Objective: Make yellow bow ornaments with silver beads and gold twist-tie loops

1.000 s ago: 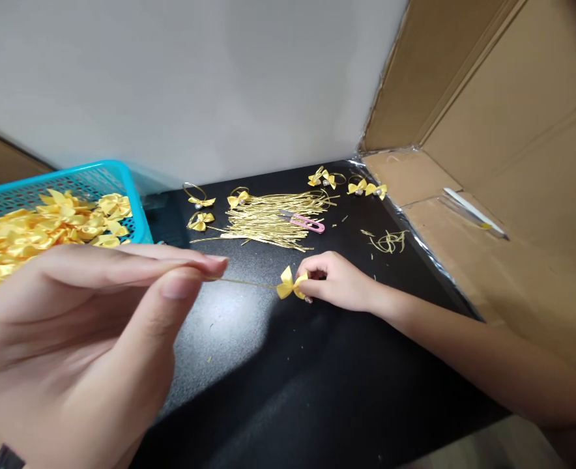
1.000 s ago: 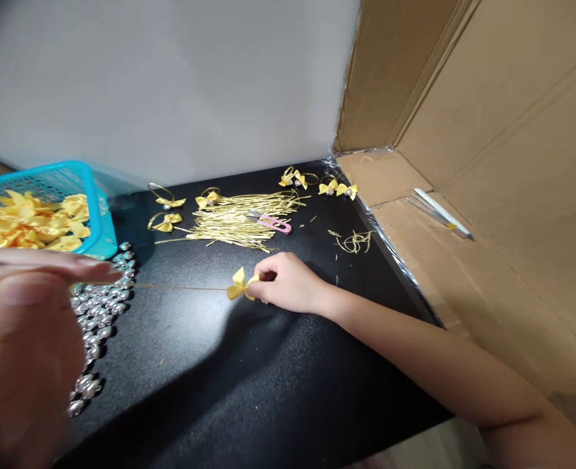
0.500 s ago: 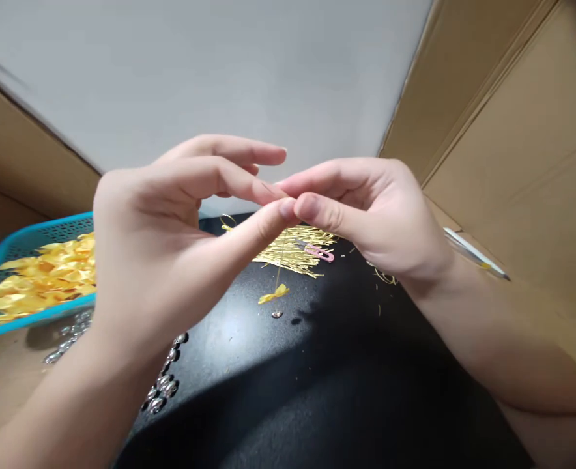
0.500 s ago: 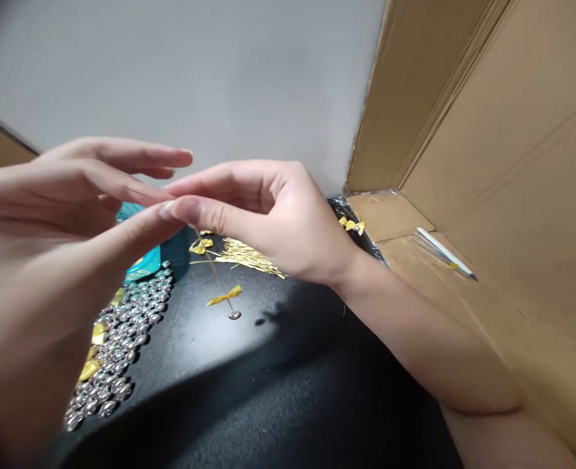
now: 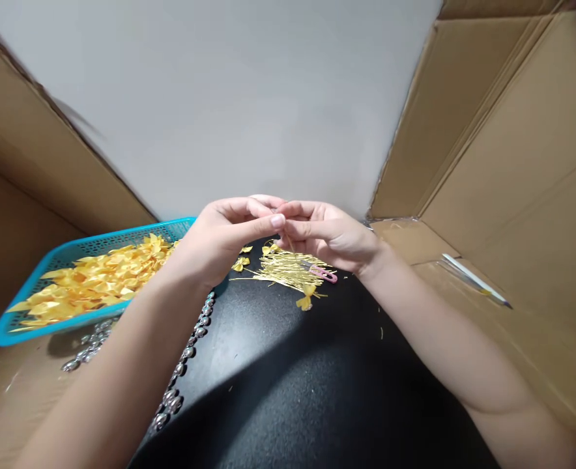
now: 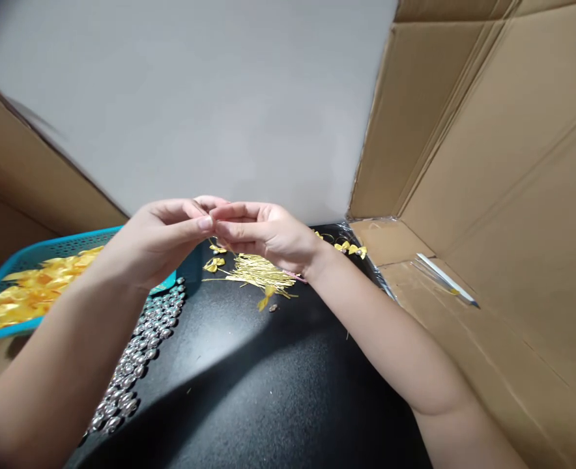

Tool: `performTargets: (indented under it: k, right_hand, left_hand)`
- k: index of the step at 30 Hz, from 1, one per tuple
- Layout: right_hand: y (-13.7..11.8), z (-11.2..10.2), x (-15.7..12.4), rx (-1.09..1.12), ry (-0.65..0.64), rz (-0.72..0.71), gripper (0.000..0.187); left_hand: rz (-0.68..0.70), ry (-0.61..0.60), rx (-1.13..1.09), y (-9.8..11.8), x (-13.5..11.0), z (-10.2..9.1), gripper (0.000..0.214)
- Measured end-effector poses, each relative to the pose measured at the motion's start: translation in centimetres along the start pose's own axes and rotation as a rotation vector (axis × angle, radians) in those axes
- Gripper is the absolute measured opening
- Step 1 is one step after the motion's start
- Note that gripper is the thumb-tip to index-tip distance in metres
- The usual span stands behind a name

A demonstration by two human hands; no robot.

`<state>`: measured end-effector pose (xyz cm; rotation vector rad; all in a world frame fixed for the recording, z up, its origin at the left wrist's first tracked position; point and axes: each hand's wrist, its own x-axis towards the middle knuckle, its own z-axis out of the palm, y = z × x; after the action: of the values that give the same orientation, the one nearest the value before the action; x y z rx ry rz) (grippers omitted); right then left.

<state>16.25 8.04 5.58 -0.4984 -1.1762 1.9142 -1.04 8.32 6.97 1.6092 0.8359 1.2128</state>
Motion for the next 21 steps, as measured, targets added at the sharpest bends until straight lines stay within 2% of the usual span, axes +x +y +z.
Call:
performTargets:
  k: [4, 6, 7, 9, 11, 12, 14, 16, 21]
  right_hand:
    - [-0.6, -0.1, 0.0, -0.114, 0.089, 0.052, 0.016]
    - [-1.1, -0.2, 0.1, -0.198, 0.16, 0.071, 0.016]
    - [-1.3, -0.3, 0.2, -0.237, 0.19, 0.075, 0.016]
    - [-1.6, -0.4, 0.5, -0.298, 0.226, 0.072, 0.015]
    - [-1.7, -0.4, 0.9, -0.329, 0.236, 0.06, 0.013]
    - [-1.8, -0.3, 1.1, -0.333, 0.241, 0.049, 0.013]
    - [-1.9, 0.0, 1.5, -0.319, 0.249, 0.018, 0.013]
    - [-2.0, 0.4, 1.9, -0.297, 0.259, -0.03, 0.012]
    - [-2.5, 0.9, 2.3, -0.291, 0.308, -0.121, 0.012]
  left_hand:
    - [0.006, 0.078, 0.016, -1.8, -0.3, 0.3, 0.024]
    - [0.027, 0.24, 0.135, -3.5, -1.6, 0.5, 0.024]
    - [0.047, 0.285, 0.228, -4.5, -2.5, 0.6, 0.024]
    - [0.106, 0.173, 0.387, -6.7, -4.5, 0.7, 0.026]
    - [0.151, 0.015, 0.546, -8.9, -6.3, 1.1, 0.043]
    - [0.169, -0.008, 0.608, -9.8, -6.9, 1.4, 0.049]
    - [0.204, -0.033, 0.687, -11.1, -7.4, 2.2, 0.051]
    - [0.207, -0.006, 0.715, -11.7, -7.0, 3.3, 0.048]
    - [0.21, 0.068, 0.697, -11.6, -4.9, 5.5, 0.034]
